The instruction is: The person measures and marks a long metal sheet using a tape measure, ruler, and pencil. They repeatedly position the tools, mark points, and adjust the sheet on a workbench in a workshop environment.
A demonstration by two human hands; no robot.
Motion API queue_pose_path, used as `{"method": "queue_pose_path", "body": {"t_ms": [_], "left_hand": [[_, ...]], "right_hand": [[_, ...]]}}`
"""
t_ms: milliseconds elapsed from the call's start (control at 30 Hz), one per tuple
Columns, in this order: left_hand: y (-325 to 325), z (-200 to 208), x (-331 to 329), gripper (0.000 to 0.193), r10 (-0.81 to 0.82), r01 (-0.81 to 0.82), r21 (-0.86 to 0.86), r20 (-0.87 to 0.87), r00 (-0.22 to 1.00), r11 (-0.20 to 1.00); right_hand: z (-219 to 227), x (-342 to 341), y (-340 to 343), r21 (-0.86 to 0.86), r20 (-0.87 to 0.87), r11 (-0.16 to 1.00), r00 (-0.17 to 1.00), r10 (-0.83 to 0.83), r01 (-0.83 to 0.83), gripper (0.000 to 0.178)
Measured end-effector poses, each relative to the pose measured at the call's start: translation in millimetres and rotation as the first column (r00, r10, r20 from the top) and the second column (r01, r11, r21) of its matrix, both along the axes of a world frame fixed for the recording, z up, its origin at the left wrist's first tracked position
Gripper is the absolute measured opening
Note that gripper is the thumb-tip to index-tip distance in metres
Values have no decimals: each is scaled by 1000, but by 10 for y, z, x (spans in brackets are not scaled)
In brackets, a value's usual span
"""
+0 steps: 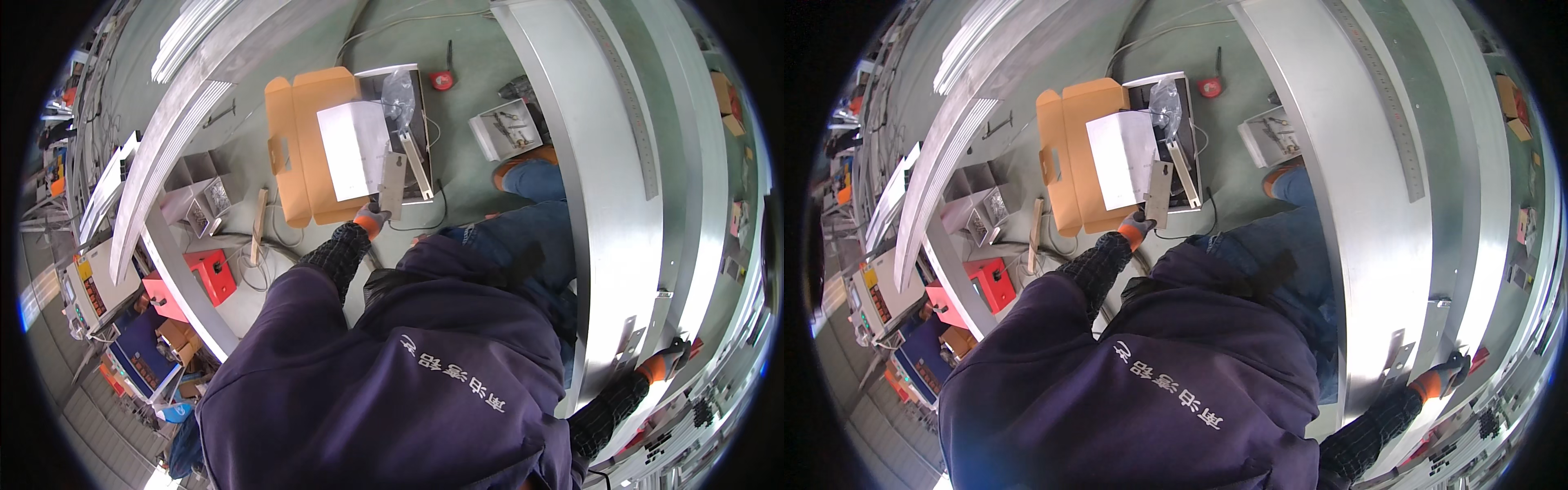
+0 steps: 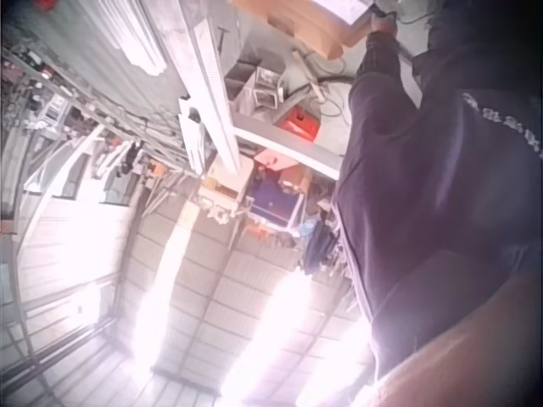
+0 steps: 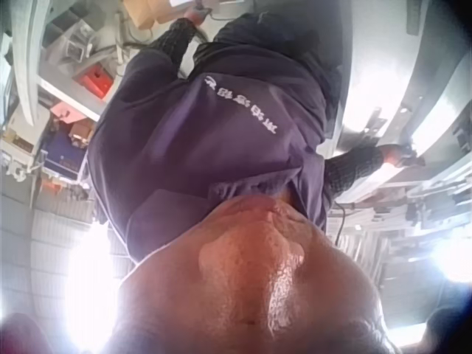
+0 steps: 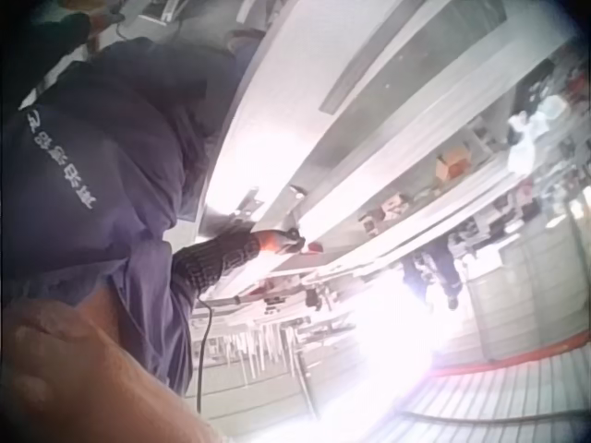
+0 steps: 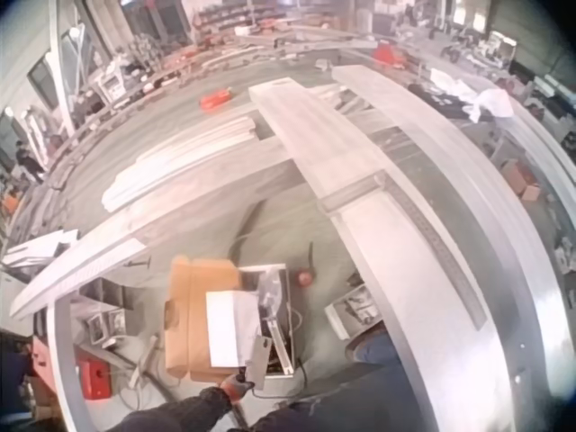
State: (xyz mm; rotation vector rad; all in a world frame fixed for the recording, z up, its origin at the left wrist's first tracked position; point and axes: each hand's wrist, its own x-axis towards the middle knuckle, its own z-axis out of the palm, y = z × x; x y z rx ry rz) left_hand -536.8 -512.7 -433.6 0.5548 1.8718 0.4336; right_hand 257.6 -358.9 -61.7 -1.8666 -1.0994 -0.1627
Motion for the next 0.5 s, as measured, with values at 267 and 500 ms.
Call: {"method": "queue_pose_path", "body": {"t_ms": [267, 500], "left_hand": [[266, 115, -285, 58, -314, 283, -189, -160, 936, 940], [131, -562, -342, 42, -810, 787, -254, -362, 462, 563]], "right_hand": [[34, -111, -90, -51, -163, 999, 987, 10, -18, 31], [54, -305, 50, 100, -207, 995, 978, 22, -1, 27]]}}
